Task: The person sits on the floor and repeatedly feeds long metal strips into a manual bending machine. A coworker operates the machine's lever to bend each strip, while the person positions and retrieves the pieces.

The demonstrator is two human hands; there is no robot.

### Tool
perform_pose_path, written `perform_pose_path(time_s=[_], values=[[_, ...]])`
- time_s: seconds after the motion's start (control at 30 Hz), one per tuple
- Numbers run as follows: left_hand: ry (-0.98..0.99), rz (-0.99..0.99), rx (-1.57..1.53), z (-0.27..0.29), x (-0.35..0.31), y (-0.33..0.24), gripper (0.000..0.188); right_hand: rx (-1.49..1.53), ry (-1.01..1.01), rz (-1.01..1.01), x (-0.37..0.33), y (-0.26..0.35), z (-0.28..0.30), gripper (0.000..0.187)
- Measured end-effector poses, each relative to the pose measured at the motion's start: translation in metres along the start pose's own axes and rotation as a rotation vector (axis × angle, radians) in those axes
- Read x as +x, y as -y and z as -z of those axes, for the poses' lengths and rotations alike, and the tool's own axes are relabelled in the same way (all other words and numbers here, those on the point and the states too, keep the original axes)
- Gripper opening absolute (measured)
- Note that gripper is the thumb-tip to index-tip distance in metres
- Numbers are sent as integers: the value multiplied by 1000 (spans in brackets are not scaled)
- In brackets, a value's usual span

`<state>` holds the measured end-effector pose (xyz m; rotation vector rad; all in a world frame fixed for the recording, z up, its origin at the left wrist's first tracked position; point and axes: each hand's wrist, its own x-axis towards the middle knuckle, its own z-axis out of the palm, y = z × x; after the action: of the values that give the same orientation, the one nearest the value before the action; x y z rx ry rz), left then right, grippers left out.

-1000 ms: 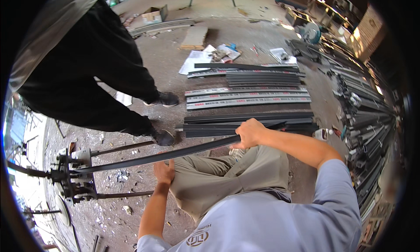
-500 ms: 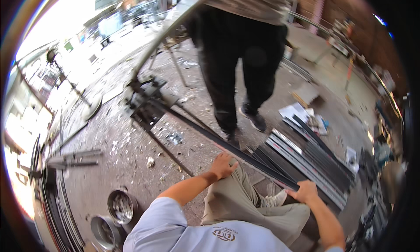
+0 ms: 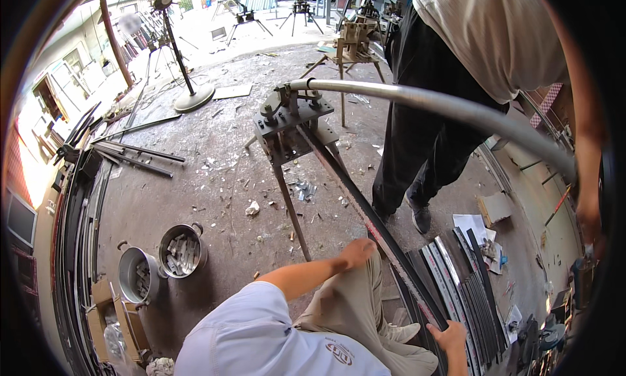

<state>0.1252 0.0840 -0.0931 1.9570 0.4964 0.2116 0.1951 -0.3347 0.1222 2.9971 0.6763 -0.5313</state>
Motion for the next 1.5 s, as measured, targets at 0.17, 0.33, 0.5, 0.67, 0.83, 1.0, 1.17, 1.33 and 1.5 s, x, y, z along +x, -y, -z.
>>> perform_pose_path(time_s=[0.17,0.33,0.5,0.67,0.83,1.0,1.17,1.33,1.5], values=[[-234,127,-638,-5,13,46,67,-24,-13,44,-2,10,9,94],[-176,194,-1238,41,32,-15,95,-36,-43,28,-4,-1,3,93],[-339,177,-1240,98,51,-49,88,-22,-189,231,0,-14,-11,80],[-407,298,-1176,119,56,-80,84,44,-64,112,-25,-95,-12,63],[-431,312,-1110,125,61,-61,64,94,-80,147,-60,-80,-13,64],[-477,326,-1080,111,70,-60,58,106,-179,188,-52,-87,-27,58],[-513,416,-980,114,66,-67,53,89,-38,75,-32,-81,-18,72],[-475,373,-986,109,54,-83,61,122,-23,71,-41,-96,-42,74],[-504,340,-1000,112,55,-78,63,144,-2,69,-61,-61,9,65]])
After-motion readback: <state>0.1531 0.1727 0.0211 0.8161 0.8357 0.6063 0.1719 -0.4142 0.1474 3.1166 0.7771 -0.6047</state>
